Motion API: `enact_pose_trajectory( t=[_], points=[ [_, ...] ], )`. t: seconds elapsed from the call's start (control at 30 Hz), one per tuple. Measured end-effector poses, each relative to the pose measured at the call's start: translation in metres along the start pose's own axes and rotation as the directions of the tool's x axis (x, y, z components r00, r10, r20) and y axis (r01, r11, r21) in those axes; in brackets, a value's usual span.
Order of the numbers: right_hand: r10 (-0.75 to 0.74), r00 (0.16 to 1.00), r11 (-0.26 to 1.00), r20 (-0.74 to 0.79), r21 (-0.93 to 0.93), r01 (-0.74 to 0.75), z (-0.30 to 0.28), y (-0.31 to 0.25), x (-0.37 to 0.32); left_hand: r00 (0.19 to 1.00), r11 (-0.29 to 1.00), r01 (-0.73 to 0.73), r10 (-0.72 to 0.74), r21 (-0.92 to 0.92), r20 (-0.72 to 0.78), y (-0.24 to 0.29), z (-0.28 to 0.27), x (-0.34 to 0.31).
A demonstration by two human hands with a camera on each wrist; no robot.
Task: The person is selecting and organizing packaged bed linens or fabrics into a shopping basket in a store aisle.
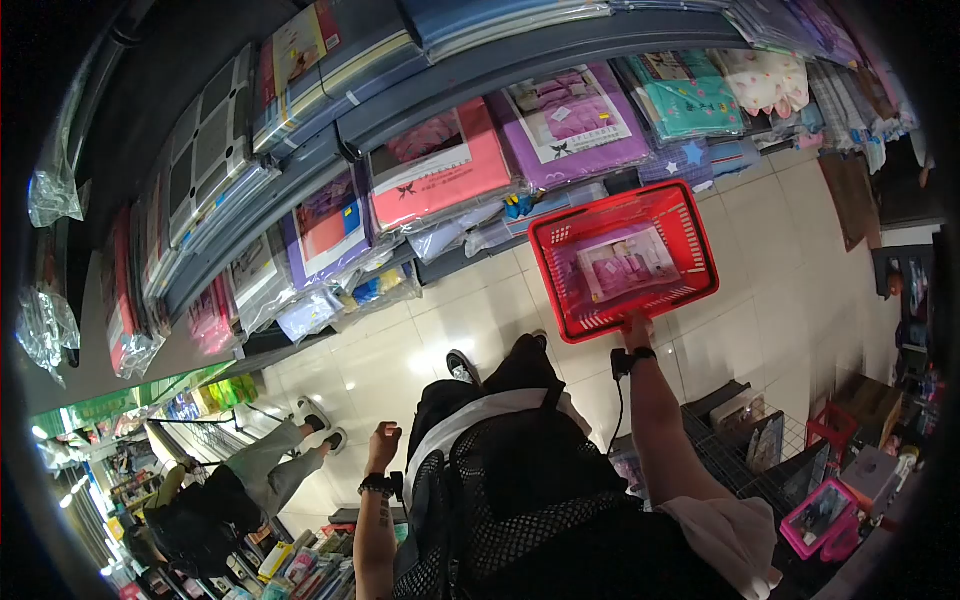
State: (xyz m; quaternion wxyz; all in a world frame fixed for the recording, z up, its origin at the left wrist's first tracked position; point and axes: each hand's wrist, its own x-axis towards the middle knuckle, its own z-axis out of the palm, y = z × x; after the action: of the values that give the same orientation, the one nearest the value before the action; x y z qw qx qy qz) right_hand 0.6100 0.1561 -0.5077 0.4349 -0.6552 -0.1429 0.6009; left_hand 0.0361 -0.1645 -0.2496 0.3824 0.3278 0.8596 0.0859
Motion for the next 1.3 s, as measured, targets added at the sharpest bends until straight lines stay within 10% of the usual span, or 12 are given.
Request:
enact_pose_trajectory(
  t=[0.2, 0.73, 0.8, 0.83, 1.03, 1.17, 1.3],
  points=[
    [0.223, 0.966, 0.949, -0.134, 0.258, -0.183, 0.02, -0.037, -0.027, 0.999, 1.0, 0.028, -0.028, 0.008, 0.027, -0.012, 0.005, 0.002],
    [0.268, 0.963, 0.951, 0.035, -0.169, -0.259, 0.028, -0.029, -0.035, 0.999, 0.999, -0.043, 0.043, 0.002, -0.02, -0.01, -0.035, 0.04],
    [0.232, 0.945, 0.952, -0.23, -0.146, -0.27, 0.04, -0.022, -0.037, 0.994, 0.995, -0.08, 0.076, -0.051, -0.076, 0.006, -0.057, 0.068],
    [-0.025, 0.836, 0.97, -0.549, -0.215, -0.112, 0.055, -0.012, -0.042, 0.99, 0.989, -0.107, 0.097, -0.101, -0.098, 0.016, -0.068, 0.083],
    [-0.438, 0.734, 0.683, -0.519, -0.723, -0.104, 0.073, -0.018, -0.12, 0.693, 0.917, -0.368, 0.38, 0.152, -0.613, 0.09, -0.169, 0.155],
    [-0.281, 0.877, 0.831, -0.391, -0.557, 0.018, 0.085, -0.001, -0.159, 0.527, 0.879, -0.374, 0.464, 0.295, -0.712, 0.114, -0.251, 0.187],
    [-0.152, 0.88, 0.925, -0.451, -0.38, -0.034, 0.113, 0.016, -0.207, 0.549, 0.948, 0.313, -0.129, 0.06, -0.826, 0.047, -0.293, 0.266]
  ],
)
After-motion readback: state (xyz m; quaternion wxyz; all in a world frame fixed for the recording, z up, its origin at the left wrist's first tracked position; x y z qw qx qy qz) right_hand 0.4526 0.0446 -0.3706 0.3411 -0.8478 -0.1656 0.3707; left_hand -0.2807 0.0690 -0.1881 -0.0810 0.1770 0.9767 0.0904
